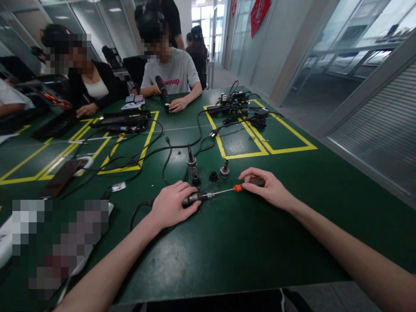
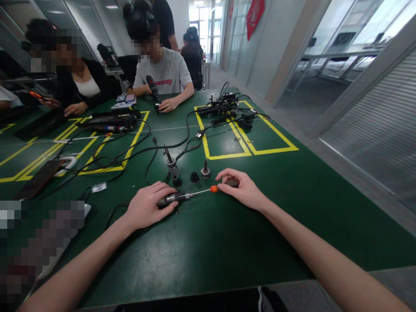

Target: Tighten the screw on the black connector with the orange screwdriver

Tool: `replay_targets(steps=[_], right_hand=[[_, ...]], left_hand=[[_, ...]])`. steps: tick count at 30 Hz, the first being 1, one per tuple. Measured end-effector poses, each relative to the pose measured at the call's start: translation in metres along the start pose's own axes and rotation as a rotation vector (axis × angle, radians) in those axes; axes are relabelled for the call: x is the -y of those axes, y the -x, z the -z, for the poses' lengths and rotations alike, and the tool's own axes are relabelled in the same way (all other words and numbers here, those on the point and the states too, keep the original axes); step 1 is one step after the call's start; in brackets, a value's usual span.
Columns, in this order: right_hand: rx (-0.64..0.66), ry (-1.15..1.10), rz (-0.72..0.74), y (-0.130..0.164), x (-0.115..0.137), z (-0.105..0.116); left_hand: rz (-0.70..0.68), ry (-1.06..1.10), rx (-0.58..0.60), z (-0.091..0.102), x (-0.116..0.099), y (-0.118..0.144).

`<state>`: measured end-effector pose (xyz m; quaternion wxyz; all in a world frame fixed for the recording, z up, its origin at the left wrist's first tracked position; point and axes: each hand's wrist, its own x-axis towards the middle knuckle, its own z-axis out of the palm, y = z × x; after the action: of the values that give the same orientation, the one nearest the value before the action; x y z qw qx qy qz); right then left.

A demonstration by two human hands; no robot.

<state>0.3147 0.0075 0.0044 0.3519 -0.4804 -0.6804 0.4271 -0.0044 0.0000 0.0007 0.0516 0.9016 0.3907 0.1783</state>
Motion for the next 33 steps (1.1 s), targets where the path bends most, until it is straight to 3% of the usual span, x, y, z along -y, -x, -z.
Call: replay_targets(steps=[8, 16, 22, 30, 33], right_hand=[[0.058, 0.021, -0.087, 0.0017, -0.0023, -0.0017], [0.011, 0.017, 0.012, -0.0006, 0.0001, 0.0002], [0.062, 0.031, -0.075, 0.0017, -0.0053, -0.0019], [0.01, 0.031, 0.007, 0.0004, 0.0043, -0.0012], [-0.002, 0.035, -0.029, 0.0019, 0.0034, -0.004]], left_hand=[[0.001, 0.005, -0.003, 0.0001, 0.0004, 0.0], [-0.001, -0.002, -0.003, -0.0002, -0.0004, -0.001], [0.006, -0.005, 0.002, 0.0005, -0.0001, -0.0009], [0.009, 0.0, 0.009, 0.0008, 0.0005, -0.0006], [0.011, 0.003, 0.013, 0.0011, 0.0001, -0.0006]])
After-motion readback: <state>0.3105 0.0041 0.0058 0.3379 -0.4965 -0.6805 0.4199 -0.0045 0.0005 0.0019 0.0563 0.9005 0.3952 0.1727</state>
